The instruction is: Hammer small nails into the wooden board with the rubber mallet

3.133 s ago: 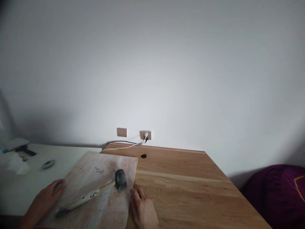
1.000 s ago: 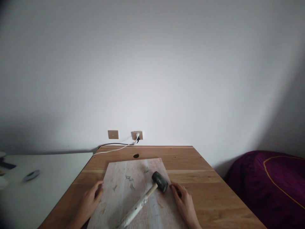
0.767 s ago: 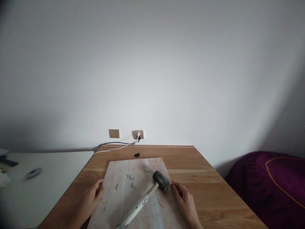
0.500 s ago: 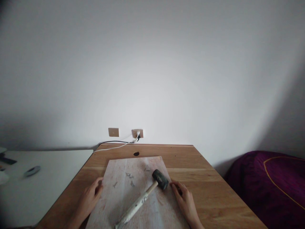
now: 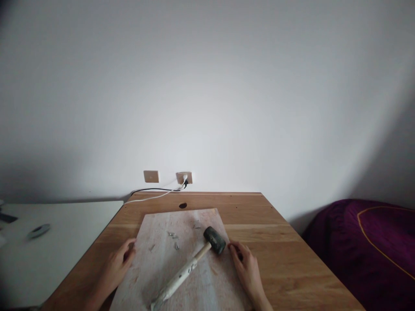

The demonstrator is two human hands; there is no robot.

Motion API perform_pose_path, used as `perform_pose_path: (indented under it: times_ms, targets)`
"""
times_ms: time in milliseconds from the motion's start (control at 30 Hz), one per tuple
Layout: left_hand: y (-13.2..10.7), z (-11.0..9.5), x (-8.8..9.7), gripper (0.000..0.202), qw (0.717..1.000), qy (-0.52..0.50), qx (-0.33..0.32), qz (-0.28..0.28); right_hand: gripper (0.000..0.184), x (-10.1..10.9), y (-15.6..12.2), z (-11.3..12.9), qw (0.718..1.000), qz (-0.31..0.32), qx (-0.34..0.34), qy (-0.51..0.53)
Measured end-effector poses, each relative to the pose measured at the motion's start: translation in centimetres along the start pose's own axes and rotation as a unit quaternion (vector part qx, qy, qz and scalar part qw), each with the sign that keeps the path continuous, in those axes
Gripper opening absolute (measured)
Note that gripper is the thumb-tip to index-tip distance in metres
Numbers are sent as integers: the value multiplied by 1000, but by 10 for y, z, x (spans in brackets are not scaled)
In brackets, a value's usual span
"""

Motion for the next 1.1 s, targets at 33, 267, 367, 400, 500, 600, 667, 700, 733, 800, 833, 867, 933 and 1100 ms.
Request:
perform_pose_path:
  times_ms: [33, 267, 367, 400, 500, 600, 667, 700, 733, 800, 833, 867, 933, 1100]
  targets:
    - [0, 0, 0, 36, 1000, 1, 2, 2, 48, 0, 0, 0, 1000, -3, 0, 1]
    - [1, 2, 0, 34, 1000, -1, -5, 10, 46, -1, 1, -2, 1000, -1, 11, 1]
    - [1, 4, -2, 35, 1000, 2, -8, 2, 46, -2, 1, -5, 1000, 3, 10, -5]
    - [0, 4, -3, 35, 1000, 3, -8, 0, 46, -2, 1, -7, 1000, 4, 10, -7]
    - [-1, 5, -3, 34, 1000, 8, -9, -7, 46, -2, 2, -8, 1000, 5, 12, -10]
    - [-2, 4, 1, 33, 999, 11, -21, -33, 47, -2, 2, -9, 1000, 5, 10, -9]
    - [-3, -1, 4, 32, 998, 1, -39, -47, 48, -2, 2, -9, 1000, 7, 8, -6]
    - [-4, -5, 5, 32, 998, -7, -49, -47, 48, -2, 2, -9, 1000, 8, 7, -4]
    - [-4, -10, 5, 31, 997, -16, -60, -43, 48, -2, 2, -10, 1000, 9, 5, -2]
    - [-5, -22, 4, 30, 996, -34, -86, -20, 48, -2, 1, -10, 1000, 10, 2, -2]
    - [-5, -28, 3, 29, 994, -40, -98, -5, 48, -2, 1, -11, 1000, 10, 1, -4]
    - [-6, -35, 2, 28, 993, -43, -108, 10, 48, -2, 1, -11, 1000, 10, 1, -5]
    - [-6, -45, 0, 26, 991, -41, -122, 34, 49, -2, 2, -10, 1000, 11, 0, -6]
    - [-6, -48, 0, 27, 992, -33, -119, 38, 51, -1, 3, -5, 1000, 16, 0, 0]
Point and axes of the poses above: each hand's wrist, its own y-axis towards the middle knuckle, its own x-axis out of the back of the hand, z = x × y, the point moved 4 cm from there along y, towards the middle knuckle, and after that the axes turned 15 degrees about z, right-handed, at the moved point
